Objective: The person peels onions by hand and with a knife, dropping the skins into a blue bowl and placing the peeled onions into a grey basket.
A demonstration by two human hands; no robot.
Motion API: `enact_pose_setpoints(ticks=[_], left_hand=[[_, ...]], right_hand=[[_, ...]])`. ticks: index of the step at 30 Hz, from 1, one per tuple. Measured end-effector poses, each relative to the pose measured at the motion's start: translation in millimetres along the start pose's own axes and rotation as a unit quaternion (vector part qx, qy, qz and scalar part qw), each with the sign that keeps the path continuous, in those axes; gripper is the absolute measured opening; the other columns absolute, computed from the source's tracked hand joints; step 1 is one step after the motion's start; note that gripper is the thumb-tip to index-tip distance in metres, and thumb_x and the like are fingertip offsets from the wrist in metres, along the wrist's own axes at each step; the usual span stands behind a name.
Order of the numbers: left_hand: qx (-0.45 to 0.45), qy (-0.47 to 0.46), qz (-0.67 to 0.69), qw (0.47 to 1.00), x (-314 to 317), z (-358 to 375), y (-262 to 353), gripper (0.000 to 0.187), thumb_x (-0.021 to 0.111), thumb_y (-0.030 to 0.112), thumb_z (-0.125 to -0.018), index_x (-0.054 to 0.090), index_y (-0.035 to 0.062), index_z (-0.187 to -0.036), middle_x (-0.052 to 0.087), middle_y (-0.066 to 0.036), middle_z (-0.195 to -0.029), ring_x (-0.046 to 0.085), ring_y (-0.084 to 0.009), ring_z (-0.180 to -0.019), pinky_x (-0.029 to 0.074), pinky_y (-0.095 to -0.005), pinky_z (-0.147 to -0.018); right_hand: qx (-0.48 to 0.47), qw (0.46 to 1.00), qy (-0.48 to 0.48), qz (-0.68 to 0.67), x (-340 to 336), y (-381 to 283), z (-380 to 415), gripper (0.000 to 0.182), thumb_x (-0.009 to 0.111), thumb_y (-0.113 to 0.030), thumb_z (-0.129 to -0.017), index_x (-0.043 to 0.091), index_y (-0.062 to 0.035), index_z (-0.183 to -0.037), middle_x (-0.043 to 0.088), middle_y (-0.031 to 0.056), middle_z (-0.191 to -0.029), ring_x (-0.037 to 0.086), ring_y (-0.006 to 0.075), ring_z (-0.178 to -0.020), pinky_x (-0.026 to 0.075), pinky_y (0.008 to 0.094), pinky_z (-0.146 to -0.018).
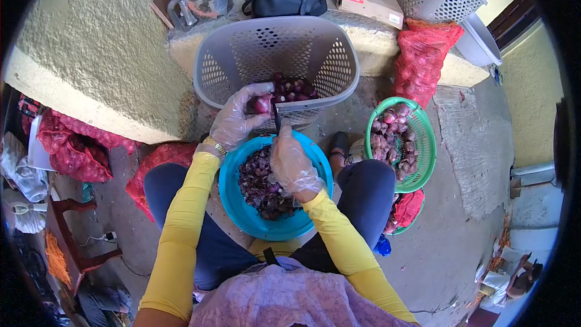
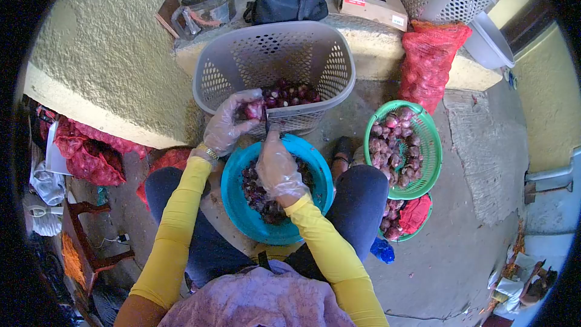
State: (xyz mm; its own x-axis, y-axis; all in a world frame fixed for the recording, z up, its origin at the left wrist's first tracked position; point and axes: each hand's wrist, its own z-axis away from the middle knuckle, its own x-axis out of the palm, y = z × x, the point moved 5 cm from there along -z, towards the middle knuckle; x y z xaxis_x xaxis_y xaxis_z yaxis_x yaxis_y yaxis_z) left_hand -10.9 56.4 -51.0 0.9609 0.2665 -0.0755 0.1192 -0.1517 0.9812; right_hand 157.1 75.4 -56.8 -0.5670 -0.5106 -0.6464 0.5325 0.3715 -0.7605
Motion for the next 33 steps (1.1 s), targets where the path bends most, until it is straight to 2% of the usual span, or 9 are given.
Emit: enact_pose_setpoints(ticks=[4,6,9,16,18,22,25,27,33], left_hand=[[0.007,-0.015,-0.007,1.0,-9,1,2,0.053,0.079,-0.002,-0.086,0.058,0.0024,-0.134,0.059,-0.011,-0.144,0.059,-0.0184,-0.127,0.049,-0.0354,-0.111],[0.002,-0.017,-0.046,0.999,-12,1,-1,0.056,0.077,0.0,-0.085,0.059,0.0035,-0.137,0.06,-0.011,-0.147,0.056,-0.0221,-0.135,0.043,-0.0377,-0.116],[-0.01,-0.004,-0.07,0.997,-11,1,5,0.051,0.078,0.001,-0.085,0.061,0.0032,-0.133,0.06,-0.011,-0.148,0.056,-0.0218,-0.134,0.043,-0.0376,-0.116],[-0.008,0.004,-0.078,0.997,-15,0,-13,0.052,0.079,0.0,-0.084,0.059,0.0033,-0.132,0.061,-0.012,-0.145,0.058,-0.0221,-0.132,0.045,-0.0381,-0.114],[0.016,0.054,-0.066,0.996,-15,2,-11,0.053,0.083,0.003,-0.084,0.061,0.0028,-0.132,0.065,-0.008,-0.123,0.065,-0.0168,-0.112,0.053,-0.0332,-0.101],[0.027,0.039,-0.077,0.996,-12,1,-5,0.054,0.083,0.003,-0.085,0.06,0.0023,-0.134,0.066,-0.009,-0.125,0.064,-0.0161,-0.112,0.053,-0.0332,-0.102],[0.045,0.021,-0.081,0.996,-13,0,-1,0.053,0.081,0.003,-0.087,0.058,0.002,-0.135,0.066,-0.01,-0.131,0.063,-0.0163,-0.114,0.052,-0.0341,-0.105],[0.009,-0.023,-0.051,0.998,-13,0,-3,0.053,0.079,0.003,-0.088,0.057,0.0019,-0.137,0.061,-0.011,-0.144,0.059,-0.0199,-0.126,0.045,-0.0357,-0.112],[0.04,-0.026,-0.058,0.997,-14,1,-1,0.05,0.075,0.001,-0.09,0.058,0.0018,-0.137,0.061,-0.012,-0.142,0.059,-0.0162,-0.118,0.046,-0.0347,-0.108]], right_hand=[[-0.054,0.998,0.029,-0.016,-5,3,-3,0.05,0.052,-0.005,-0.098,0.039,0.014,-0.142,0.067,0.0368,-0.086,0.066,0.0543,-0.082,0.051,0.0613,-0.07],[-0.036,0.998,0.042,-0.014,-11,1,1,0.033,0.053,-0.011,-0.103,0.047,0.0104,-0.128,0.065,0.036,-0.085,0.065,0.053,-0.083,0.049,0.0593,-0.071],[-0.041,0.999,0.021,-0.016,-9,1,-1,0.047,0.051,-0.005,-0.099,0.04,0.0144,-0.141,0.067,0.036,-0.086,0.066,0.0535,-0.081,0.051,0.0602,-0.068],[-0.054,0.998,-0.004,-0.024,-6,-5,3,0.048,0.052,-0.001,-0.097,0.04,0.0146,-0.141,0.066,0.0366,-0.092,0.066,0.0525,-0.085,0.053,0.0572,-0.07],[-0.043,0.999,0.001,-0.021,-7,-9,5,0.047,0.052,0.001,-0.096,0.041,0.0144,-0.139,0.066,0.036,-0.091,0.067,0.0519,-0.085,0.054,0.0553,-0.071],[-0.08,0.996,0.038,-0.022,-10,-12,7,0.046,0.053,0.003,-0.094,0.042,0.014,-0.137,0.067,0.0353,-0.092,0.067,0.0512,-0.086,0.055,0.0543,-0.073],[-0.041,0.999,0.0,0.001,-10,-13,8,0.045,0.054,0.003,-0.093,0.043,0.0139,-0.135,0.066,0.0354,-0.094,0.067,0.051,-0.089,0.055,0.0543,-0.075],[-0.062,0.998,0.011,-0.009,-9,-11,8,0.046,0.055,0.003,-0.092,0.043,0.0139,-0.135,0.066,0.0349,-0.093,0.066,0.0514,-0.089,0.054,0.0551,-0.075],[-0.067,0.997,0.023,-0.008,-6,-8,4,0.045,0.054,0.001,-0.093,0.043,0.0135,-0.134,0.066,0.0346,-0.088,0.066,0.052,-0.082,0.053,0.0578,-0.071]])
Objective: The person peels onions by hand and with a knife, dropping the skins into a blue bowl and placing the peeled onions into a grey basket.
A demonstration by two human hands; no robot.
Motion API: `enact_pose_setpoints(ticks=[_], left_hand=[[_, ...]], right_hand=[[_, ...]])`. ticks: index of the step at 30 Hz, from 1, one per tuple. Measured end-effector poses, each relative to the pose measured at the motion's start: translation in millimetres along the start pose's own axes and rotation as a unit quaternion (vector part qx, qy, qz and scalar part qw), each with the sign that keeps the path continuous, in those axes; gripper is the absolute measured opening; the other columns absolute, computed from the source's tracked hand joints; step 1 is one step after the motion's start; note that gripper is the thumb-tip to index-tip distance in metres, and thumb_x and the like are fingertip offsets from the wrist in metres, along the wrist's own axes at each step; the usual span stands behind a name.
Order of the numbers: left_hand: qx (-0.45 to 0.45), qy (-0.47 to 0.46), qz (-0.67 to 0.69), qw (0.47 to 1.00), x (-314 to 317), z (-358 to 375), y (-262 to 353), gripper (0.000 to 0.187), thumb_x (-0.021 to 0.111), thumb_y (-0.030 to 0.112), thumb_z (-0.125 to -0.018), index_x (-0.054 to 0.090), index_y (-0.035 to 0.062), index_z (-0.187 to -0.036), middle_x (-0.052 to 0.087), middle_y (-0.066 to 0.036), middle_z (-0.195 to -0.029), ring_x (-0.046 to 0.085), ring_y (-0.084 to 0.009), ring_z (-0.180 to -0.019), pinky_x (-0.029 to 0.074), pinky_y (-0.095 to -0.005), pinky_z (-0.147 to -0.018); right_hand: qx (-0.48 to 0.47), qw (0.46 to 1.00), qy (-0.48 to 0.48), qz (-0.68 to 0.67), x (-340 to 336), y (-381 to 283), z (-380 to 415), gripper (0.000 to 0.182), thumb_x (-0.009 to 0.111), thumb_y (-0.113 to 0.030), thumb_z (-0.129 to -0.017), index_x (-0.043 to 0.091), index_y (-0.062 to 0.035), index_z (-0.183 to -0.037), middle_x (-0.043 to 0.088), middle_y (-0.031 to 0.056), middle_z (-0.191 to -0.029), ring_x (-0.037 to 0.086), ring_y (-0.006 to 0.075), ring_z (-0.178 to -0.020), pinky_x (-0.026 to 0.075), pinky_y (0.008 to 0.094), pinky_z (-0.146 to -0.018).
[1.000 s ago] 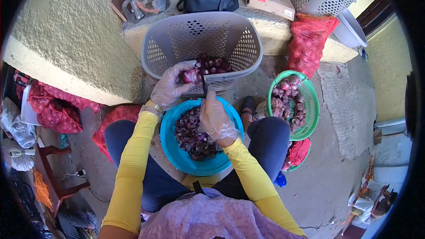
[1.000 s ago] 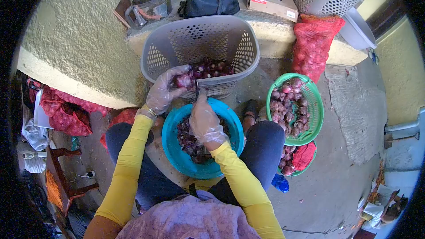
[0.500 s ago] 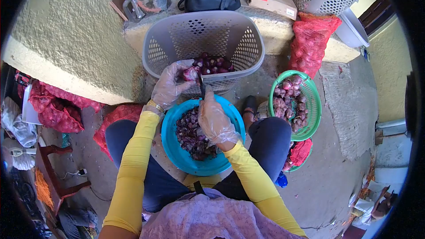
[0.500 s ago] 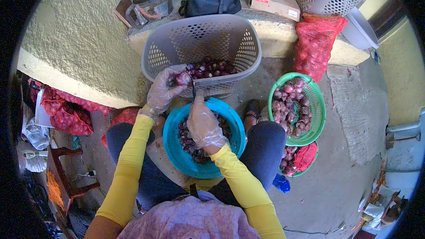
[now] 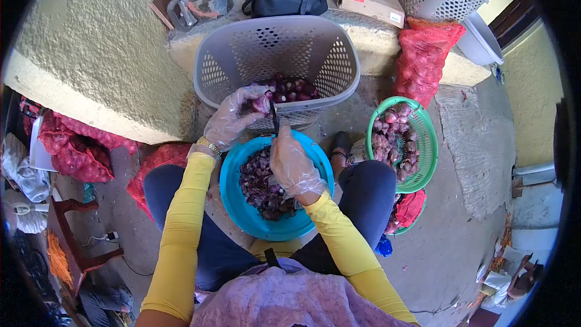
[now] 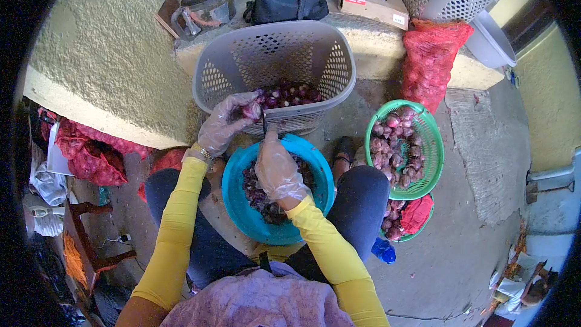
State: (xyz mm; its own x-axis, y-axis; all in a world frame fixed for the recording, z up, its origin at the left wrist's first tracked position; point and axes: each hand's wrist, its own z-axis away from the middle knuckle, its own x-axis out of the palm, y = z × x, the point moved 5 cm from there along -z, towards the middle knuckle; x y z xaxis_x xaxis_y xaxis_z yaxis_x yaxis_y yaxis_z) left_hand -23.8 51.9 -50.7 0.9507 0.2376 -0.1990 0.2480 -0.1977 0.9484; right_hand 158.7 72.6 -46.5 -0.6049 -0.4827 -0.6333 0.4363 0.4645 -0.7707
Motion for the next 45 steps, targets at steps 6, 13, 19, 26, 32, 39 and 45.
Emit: enact_pose_setpoints(ticks=[6,13,19,26,32,39,45], left_hand=[[0.026,0.005,0.005,1.0,11,-2,-2,0.053,0.074,-0.008,-0.084,0.058,0.0041,-0.134,0.064,-0.01,-0.133,0.061,-0.0148,-0.101,0.051,-0.0326,-0.099],[0.097,0.034,-0.115,0.988,12,-5,20,0.047,0.076,-0.01,-0.081,0.063,0.0037,-0.125,0.065,-0.011,-0.132,0.064,-0.0178,-0.103,0.052,-0.0338,-0.1],[0.073,0.026,-0.027,0.997,7,-6,-4,0.035,0.076,-0.005,-0.086,0.065,0.0027,-0.118,0.064,-0.012,-0.138,0.062,-0.0222,-0.121,0.046,-0.0368,-0.111],[0.033,0.038,0.004,0.999,8,-2,1,0.04,0.076,-0.003,-0.087,0.063,0.0042,-0.123,0.062,-0.012,-0.142,0.055,-0.0232,-0.136,0.044,-0.0384,-0.116],[0.039,0.066,0.005,0.997,6,3,-9,0.046,0.077,-0.005,-0.085,0.062,0.0064,-0.128,0.061,-0.012,-0.144,0.057,-0.0228,-0.133,0.047,-0.0391,-0.113],[0.028,0.064,0.005,0.998,8,-1,-5,0.043,0.079,-0.003,-0.086,0.064,0.0062,-0.125,0.065,-0.012,-0.14,0.058,-0.0226,-0.132,0.048,-0.0398,-0.113],[0.026,0.081,-0.035,0.996,4,1,-13,0.042,0.078,-0.002,-0.087,0.063,0.0048,-0.125,0.062,-0.013,-0.143,0.058,-0.0246,-0.132,0.048,-0.0406,-0.113]], right_hand=[[0.029,0.999,-0.026,0.005,-4,1,-5,0.043,0.051,-0.005,-0.099,0.043,0.0142,-0.138,0.066,0.0358,-0.09,0.067,0.0514,-0.083,0.052,0.0579,-0.069],[-0.012,0.998,0.055,0.024,-8,-4,-2,0.029,0.056,-0.014,-0.103,0.053,0.0077,-0.122,0.064,0.0327,-0.079,0.066,0.0504,-0.078,0.051,0.0559,-0.065],[-0.017,0.998,0.053,-0.009,-4,-3,-4,0.028,0.055,-0.014,-0.104,0.052,0.0075,-0.121,0.064,0.0337,-0.081,0.065,0.0514,-0.079,0.051,0.057,-0.067],[-0.017,0.999,0.01,0.04,8,-2,-5,0.067,0.06,0.0,-0.091,0.032,0.016,-0.15,0.068,0.0322,-0.099,0.071,0.0457,-0.089,0.058,0.0496,-0.074],[0.021,0.99,-0.039,0.136,11,-14,-7,0.08,0.066,-0.002,-0.087,0.025,0.0158,-0.155,0.069,0.0265,-0.103,0.075,0.0382,-0.086,0.062,0.0435,-0.072],[0.005,0.982,-0.001,0.188,12,-15,-7,0.067,0.061,-0.004,-0.091,0.035,0.0139,-0.15,0.071,0.0219,-0.095,0.074,0.0353,-0.08,0.061,0.0412,-0.067],[0.041,0.979,-0.05,0.191,16,-11,-12,0.084,0.068,-0.005,-0.087,0.025,0.0145,-0.155,0.07,0.0223,-0.104,0.076,0.0338,-0.087,0.063,0.0404,-0.071]])
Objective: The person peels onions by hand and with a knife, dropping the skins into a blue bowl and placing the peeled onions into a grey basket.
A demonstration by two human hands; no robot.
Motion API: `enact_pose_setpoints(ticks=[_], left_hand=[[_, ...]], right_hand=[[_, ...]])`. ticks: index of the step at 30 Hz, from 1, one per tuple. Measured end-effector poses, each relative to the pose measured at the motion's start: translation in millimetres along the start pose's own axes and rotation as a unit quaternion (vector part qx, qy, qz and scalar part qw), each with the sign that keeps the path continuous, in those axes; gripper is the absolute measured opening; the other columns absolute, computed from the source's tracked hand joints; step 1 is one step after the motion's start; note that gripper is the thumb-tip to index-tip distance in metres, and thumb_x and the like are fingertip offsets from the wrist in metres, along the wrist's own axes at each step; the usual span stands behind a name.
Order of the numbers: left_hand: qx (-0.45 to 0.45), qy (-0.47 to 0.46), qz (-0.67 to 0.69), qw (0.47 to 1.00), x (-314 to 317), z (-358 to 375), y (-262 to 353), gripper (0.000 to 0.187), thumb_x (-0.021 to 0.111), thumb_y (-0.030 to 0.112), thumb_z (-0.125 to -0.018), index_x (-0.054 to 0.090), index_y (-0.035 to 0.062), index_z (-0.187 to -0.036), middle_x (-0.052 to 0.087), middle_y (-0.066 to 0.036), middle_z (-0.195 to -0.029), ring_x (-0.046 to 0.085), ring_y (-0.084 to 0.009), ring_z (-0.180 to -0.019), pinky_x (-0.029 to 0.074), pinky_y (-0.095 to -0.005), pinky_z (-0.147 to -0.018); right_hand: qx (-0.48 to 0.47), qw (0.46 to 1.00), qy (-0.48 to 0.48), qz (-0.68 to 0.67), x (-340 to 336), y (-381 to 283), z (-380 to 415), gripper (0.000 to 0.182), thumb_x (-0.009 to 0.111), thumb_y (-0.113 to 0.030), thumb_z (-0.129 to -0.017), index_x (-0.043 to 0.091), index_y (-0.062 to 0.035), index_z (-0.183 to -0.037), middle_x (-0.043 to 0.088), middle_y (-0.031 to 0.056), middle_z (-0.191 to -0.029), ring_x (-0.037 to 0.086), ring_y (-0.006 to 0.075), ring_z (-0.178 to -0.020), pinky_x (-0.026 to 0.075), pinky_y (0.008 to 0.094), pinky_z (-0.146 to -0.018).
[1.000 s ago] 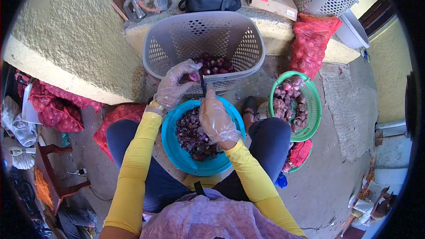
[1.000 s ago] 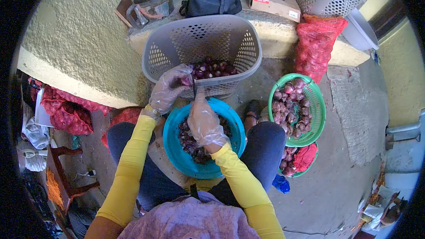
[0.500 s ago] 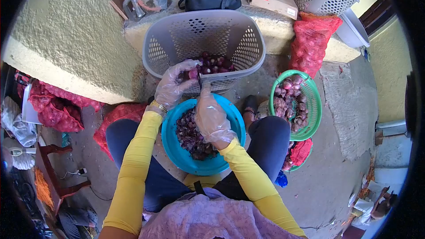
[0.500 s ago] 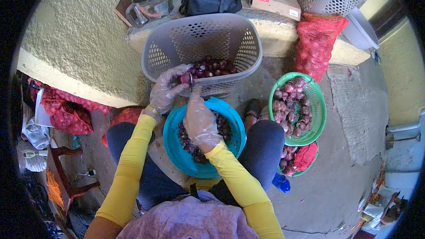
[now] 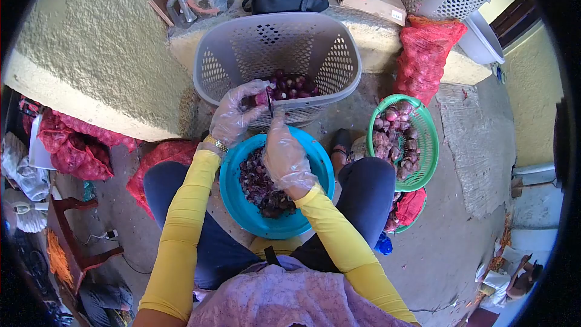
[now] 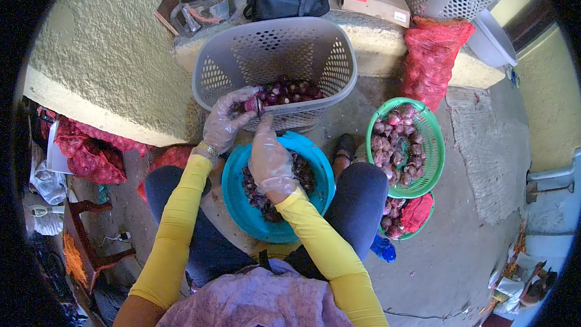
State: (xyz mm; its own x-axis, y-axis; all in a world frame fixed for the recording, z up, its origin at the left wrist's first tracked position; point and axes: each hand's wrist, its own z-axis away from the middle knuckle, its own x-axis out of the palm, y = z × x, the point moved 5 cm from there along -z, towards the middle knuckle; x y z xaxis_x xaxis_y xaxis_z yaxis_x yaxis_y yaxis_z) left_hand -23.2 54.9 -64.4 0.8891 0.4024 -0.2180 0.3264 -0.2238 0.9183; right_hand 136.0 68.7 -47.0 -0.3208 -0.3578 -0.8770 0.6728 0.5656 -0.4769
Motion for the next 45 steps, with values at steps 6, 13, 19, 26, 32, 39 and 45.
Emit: enact_pose_setpoints(ticks=[6,13,19,26,32,39,45], left_hand=[[-0.03,-0.011,0.021,0.999,1,-1,11,0.04,0.078,-0.001,-0.087,0.064,0.0043,-0.124,0.064,-0.012,-0.141,0.059,-0.0237,-0.132,0.047,-0.04,-0.113],[-0.021,-0.023,0.047,0.998,4,-4,11,0.041,0.076,0.003,-0.088,0.064,0.0028,-0.127,0.064,-0.014,-0.142,0.058,-0.0252,-0.133,0.042,-0.0388,-0.117],[0.006,-0.013,-0.015,1.0,4,-5,20,0.038,0.08,0.003,-0.085,0.066,0.0045,-0.12,0.07,-0.013,-0.134,0.062,-0.0241,-0.127,0.046,-0.0391,-0.112],[0.007,-0.011,-0.023,1.0,5,-4,20,0.038,0.08,0.004,-0.084,0.066,0.0047,-0.119,0.07,-0.014,-0.133,0.063,-0.0263,-0.127,0.046,-0.0399,-0.112],[0.048,-0.006,-0.013,0.999,4,-3,12,0.036,0.08,0.004,-0.085,0.063,0.0051,-0.116,0.07,-0.015,-0.133,0.063,-0.0272,-0.127,0.046,-0.0407,-0.112],[0.023,-0.03,-0.008,0.999,4,-3,16,0.039,0.076,0.006,-0.089,0.063,0.0036,-0.126,0.066,-0.014,-0.139,0.059,-0.0266,-0.132,0.043,-0.0413,-0.116],[-0.029,-0.083,-0.032,0.996,4,-9,18,0.052,0.079,0.006,-0.086,0.062,0.0032,-0.135,0.063,-0.015,-0.144,0.057,-0.0279,-0.136,0.041,-0.0409,-0.117]], right_hand=[[-0.015,0.999,0.021,-0.022,-3,0,6,0.083,0.067,-0.005,-0.088,0.025,0.0134,-0.156,0.07,0.0213,-0.104,0.076,0.0337,-0.084,0.063,0.0402,-0.069],[0.004,0.999,0.025,-0.024,-7,-5,4,0.074,0.064,0.0,-0.086,0.032,0.0146,-0.151,0.07,0.0265,-0.099,0.074,0.0393,-0.083,0.06,0.0457,-0.069],[-0.019,0.996,0.065,-0.049,-2,-2,-2,0.071,0.062,0.001,-0.087,0.033,0.0152,-0.15,0.07,0.0278,-0.099,0.073,0.0425,-0.084,0.059,0.0489,-0.07],[0.007,0.994,-0.043,-0.105,7,12,-7,0.086,0.068,-0.002,-0.085,0.022,0.0163,-0.155,0.069,0.0297,-0.112,0.073,0.0422,-0.097,0.06,0.0474,-0.082],[0.01,0.993,-0.038,-0.111,21,14,-6,0.088,0.068,-0.003,-0.085,0.02,0.0137,-0.157,0.067,0.0322,-0.116,0.071,0.0439,-0.1,0.059,0.0488,-0.084],[0.012,0.985,0.025,-0.169,17,12,3,0.068,0.056,-0.001,-0.093,0.029,0.011,-0.154,0.068,0.0344,-0.096,0.068,0.0506,-0.091,0.056,0.0549,-0.075],[-0.028,0.983,-0.008,-0.182,33,24,-2,0.081,0.062,-0.001,-0.087,0.022,0.0149,-0.155,0.062,0.0376,-0.12,0.066,0.0497,-0.104,0.056,0.0527,-0.087]])
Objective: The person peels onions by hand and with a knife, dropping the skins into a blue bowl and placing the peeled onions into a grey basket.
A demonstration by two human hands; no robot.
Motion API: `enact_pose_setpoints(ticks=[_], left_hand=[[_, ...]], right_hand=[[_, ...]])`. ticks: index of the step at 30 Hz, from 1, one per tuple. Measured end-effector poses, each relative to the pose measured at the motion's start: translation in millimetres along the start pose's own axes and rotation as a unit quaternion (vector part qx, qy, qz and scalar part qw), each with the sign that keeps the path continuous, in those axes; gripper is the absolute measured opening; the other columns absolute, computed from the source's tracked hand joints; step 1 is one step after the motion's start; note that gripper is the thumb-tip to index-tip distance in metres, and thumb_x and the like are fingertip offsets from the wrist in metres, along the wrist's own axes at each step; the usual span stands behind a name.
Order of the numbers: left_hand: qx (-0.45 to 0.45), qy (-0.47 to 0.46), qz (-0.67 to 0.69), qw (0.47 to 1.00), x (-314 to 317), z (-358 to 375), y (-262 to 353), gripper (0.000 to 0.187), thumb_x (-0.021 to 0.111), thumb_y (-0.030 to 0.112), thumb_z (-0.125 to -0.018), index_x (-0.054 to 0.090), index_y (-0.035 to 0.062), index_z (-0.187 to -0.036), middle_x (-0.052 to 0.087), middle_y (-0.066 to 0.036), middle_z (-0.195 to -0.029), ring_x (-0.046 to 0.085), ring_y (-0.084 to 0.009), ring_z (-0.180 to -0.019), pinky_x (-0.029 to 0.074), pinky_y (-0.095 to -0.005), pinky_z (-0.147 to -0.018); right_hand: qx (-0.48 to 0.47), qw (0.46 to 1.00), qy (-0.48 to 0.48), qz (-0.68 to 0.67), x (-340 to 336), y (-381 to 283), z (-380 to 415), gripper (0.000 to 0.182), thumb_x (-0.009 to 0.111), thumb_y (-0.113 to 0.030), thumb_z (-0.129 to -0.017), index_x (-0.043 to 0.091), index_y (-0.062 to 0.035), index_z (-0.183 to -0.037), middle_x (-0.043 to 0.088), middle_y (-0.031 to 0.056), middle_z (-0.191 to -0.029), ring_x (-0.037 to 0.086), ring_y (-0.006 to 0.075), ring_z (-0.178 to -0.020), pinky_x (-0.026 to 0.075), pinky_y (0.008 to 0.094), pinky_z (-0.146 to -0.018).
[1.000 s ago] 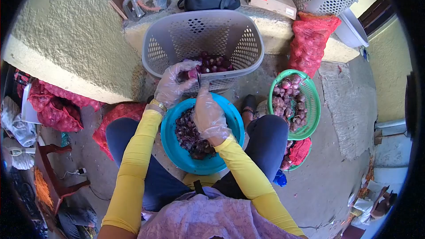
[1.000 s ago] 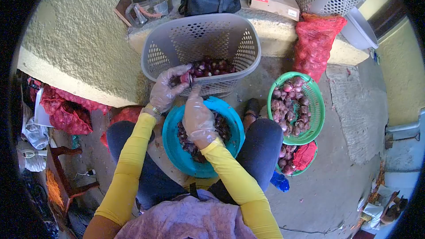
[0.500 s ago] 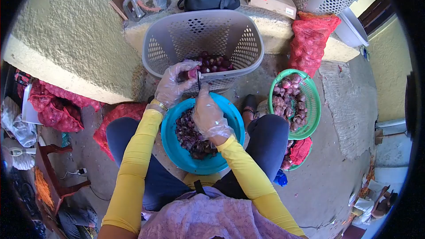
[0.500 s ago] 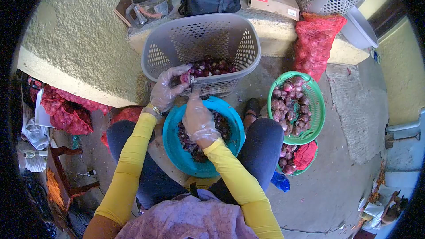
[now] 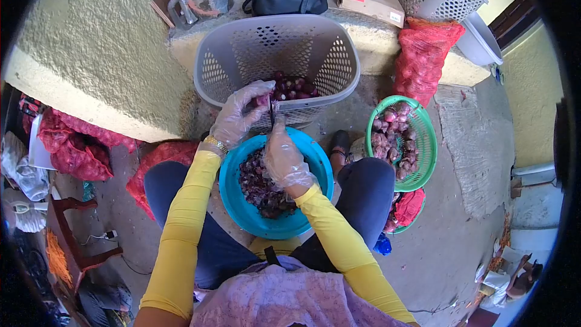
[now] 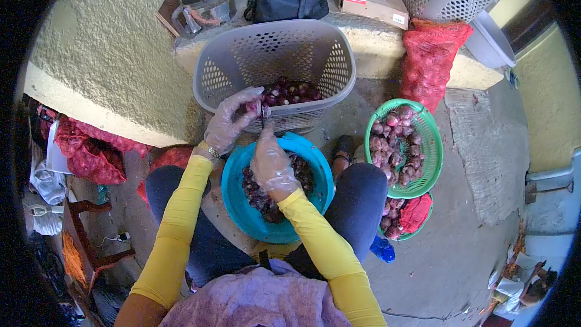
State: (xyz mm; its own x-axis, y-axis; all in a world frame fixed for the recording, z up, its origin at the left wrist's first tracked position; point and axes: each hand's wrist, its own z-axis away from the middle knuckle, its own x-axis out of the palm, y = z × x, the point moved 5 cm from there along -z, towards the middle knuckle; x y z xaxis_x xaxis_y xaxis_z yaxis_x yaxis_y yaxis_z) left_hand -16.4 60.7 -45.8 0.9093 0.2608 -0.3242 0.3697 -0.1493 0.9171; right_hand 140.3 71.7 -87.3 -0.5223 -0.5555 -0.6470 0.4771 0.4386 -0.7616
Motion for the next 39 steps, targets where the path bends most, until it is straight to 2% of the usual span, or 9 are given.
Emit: enact_pose_setpoints(ticks=[4,6,10,16,19,21,28,30,39], left_hand=[[0.056,0.003,-0.036,0.998,2,2,14,0.057,0.082,0.003,-0.082,0.062,0.0031,-0.136,0.062,-0.015,-0.145,0.057,-0.0265,-0.135,0.042,-0.0394,-0.116],[0.057,0.023,-0.016,0.998,1,2,7,0.059,0.082,-0.001,-0.08,0.064,0.0038,-0.136,0.064,-0.012,-0.14,0.062,-0.0181,-0.114,0.047,-0.0336,-0.107],[0.019,0.005,0.052,0.998,0,2,-6,0.06,0.082,-0.002,-0.081,0.062,0.0035,-0.137,0.064,-0.012,-0.14,0.062,-0.0181,-0.115,0.047,-0.0351,-0.108],[0.037,-0.006,0.05,0.998,-11,12,9,0.055,0.08,0.0,-0.085,0.058,0.002,-0.136,0.058,-0.015,-0.148,0.055,-0.023,-0.134,0.042,-0.0395,-0.116],[-0.011,-0.002,0.056,0.998,-16,24,18,0.057,0.08,0.002,-0.085,0.056,0.0022,-0.137,0.053,-0.016,-0.152,0.05,-0.0241,-0.141,0.039,-0.0399,-0.119],[-0.029,-0.018,0.101,0.994,-16,31,18,0.058,0.079,0.007,-0.087,0.053,0.0017,-0.139,0.05,-0.016,-0.155,0.048,-0.0241,-0.142,0.038,-0.04,-0.12],[-0.069,0.012,0.205,0.976,-33,44,51,0.059,0.077,0.015,-0.092,0.052,0.0002,-0.143,0.049,-0.016,-0.155,0.05,-0.0233,-0.138,0.038,-0.0402,-0.119],[-0.002,0.033,0.232,0.972,-38,41,60,0.061,0.075,0.015,-0.093,0.049,0.0001,-0.147,0.054,-0.015,-0.149,0.053,-0.0231,-0.134,0.04,-0.0398,-0.118],[-0.004,0.143,0.341,0.929,-52,16,83,0.057,0.062,0.02,-0.1,0.045,0.0031,-0.152,0.054,-0.014,-0.149,0.057,-0.0263,-0.133,0.051,-0.0472,-0.111]], right_hand=[[-0.003,1.0,0.0,-0.01,-2,5,0,0.077,0.06,-0.001,-0.089,0.022,0.0169,-0.153,0.063,0.0388,-0.112,0.066,0.0514,-0.099,0.055,0.0542,-0.084],[-0.068,0.992,0.107,-0.009,-11,-2,3,0.036,0.055,-0.006,-0.1,0.046,0.0141,-0.128,0.066,0.0317,-0.085,0.067,0.0489,-0.081,0.052,0.0536,-0.067],[-0.016,0.999,0.013,-0.027,-18,-2,6,0.05,0.049,-0.001,-0.097,0.035,0.0179,-0.141,0.064,0.0379,-0.088,0.065,0.0543,-0.088,0.052,0.0583,-0.075],[-0.007,0.999,-0.018,-0.03,-44,3,29,0.044,0.053,-0.009,-0.102,0.04,0.014,-0.138,0.063,0.0309,-0.077,0.067,0.0476,-0.074,0.05,0.0555,-0.064],[-0.194,0.98,0.035,0.021,-54,-4,43,0.038,0.055,-0.014,-0.104,0.048,0.0094,-0.132,0.06,0.0253,-0.07,0.062,0.0412,-0.063,0.048,0.0491,-0.057],[-0.069,0.992,-0.006,-0.105,-62,-2,47,0.027,0.056,-0.015,-0.105,0.055,0.006,-0.123,0.058,0.0196,-0.07,0.058,0.0341,-0.059,0.047,0.0432,-0.056],[-0.02,0.978,-0.035,-0.205,-70,-1,43,0.019,0.052,-0.015,-0.108,0.058,0.0014,-0.116,0.058,0.012,-0.074,0.056,0.024,-0.062,0.047,0.0382,-0.059],[0.05,0.961,-0.051,-0.268,-88,-22,43,0.017,0.052,-0.015,-0.109,0.058,-0.0003,-0.114,0.058,0.0101,-0.074,0.056,0.0217,-0.063,0.048,0.0361,-0.06],[0.04,0.955,-0.017,-0.292,-128,-41,-35,0.031,0.059,-0.027,-0.108,0.072,-0.0012,-0.097,0.056,0.0044,-0.063,0.052,0.013,-0.061,0.046,0.0339,-0.06]])
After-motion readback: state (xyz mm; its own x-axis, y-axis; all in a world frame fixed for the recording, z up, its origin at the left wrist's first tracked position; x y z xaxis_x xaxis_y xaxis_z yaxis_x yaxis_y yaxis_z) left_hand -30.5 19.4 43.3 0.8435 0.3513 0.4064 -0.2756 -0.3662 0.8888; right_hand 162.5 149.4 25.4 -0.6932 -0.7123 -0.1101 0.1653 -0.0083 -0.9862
